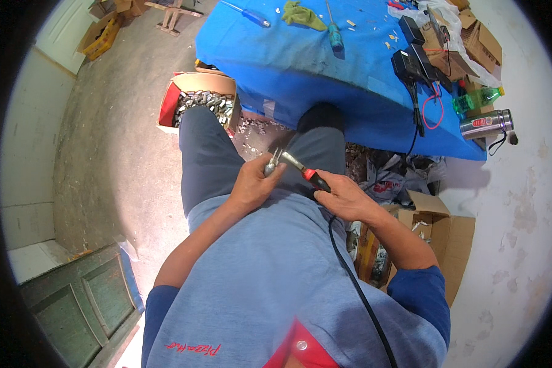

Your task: The person holds a small metal component and uses a screwdriver to loosen a screw. They then use a pair of pliers to grip and pull on the internal parts of the component on a table covered with a blue cloth.

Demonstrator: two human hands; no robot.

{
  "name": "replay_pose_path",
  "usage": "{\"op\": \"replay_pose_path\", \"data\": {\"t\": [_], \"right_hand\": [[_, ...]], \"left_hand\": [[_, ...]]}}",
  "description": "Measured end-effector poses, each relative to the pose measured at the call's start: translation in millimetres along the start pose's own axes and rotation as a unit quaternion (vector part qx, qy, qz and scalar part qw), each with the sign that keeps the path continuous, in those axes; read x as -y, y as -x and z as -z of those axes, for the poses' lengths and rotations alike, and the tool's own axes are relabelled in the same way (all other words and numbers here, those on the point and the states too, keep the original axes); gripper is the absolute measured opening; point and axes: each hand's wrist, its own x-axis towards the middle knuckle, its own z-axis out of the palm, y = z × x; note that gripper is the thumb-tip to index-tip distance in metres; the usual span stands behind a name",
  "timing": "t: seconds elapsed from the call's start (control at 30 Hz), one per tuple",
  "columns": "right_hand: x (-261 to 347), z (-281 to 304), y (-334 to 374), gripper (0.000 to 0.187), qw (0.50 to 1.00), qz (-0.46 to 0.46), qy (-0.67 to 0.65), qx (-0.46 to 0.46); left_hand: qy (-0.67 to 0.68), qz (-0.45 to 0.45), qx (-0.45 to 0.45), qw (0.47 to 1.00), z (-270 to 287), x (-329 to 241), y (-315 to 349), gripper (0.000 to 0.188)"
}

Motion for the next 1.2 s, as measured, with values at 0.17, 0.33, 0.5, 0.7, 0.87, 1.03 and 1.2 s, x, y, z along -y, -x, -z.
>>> {"op": "replay_pose_path", "data": {"t": [0.17, 0.33, 0.5, 0.7, 0.87, 1.03, 1.2], "right_hand": [[3.9, -5.0, -0.1, 0.033, 0.997, 0.039, 0.065, -0.023], [0.8, -12.2, 0.8, 0.038, 0.990, 0.051, 0.117, -0.053], [13.1, -10.4, 2.0, 0.040, 0.979, 0.026, 0.196, -0.048], [14.5, -13.3, 4.1, 0.048, 0.961, 0.085, 0.233, -0.121], [6.3, -22.2, 3.9, 0.052, 0.935, 0.161, 0.255, -0.185], [1.7, -21.6, 3.0, 0.039, 0.995, 0.092, 0.020, -0.025], [12.2, -8.1, -2.7, 0.037, 0.931, -0.036, -0.273, 0.240]], "left_hand": [[-0.041, -0.018, -0.015, 0.999, -0.9, 0.3, 0.0, 0.016], [-0.106, -0.039, -0.038, 0.993, -1.5, 9.7, -1.6, 0.013], [-0.103, -0.019, -0.037, 0.994, -0.9, 2.2, -0.5, 0.013], [-0.003, -0.025, -0.004, 1.000, -2.5, 4.1, -6.8, 0.008], [0.012, -0.028, 0.022, 0.999, -2.5, 21.9, -8.6, 0.010], [-0.034, -0.002, 0.001, 0.999, -6.0, -1.6, -7.0, 0.033], [-0.134, -0.028, -0.026, 0.990, -11.7, 1.1, -10.1, 0.046]]}}
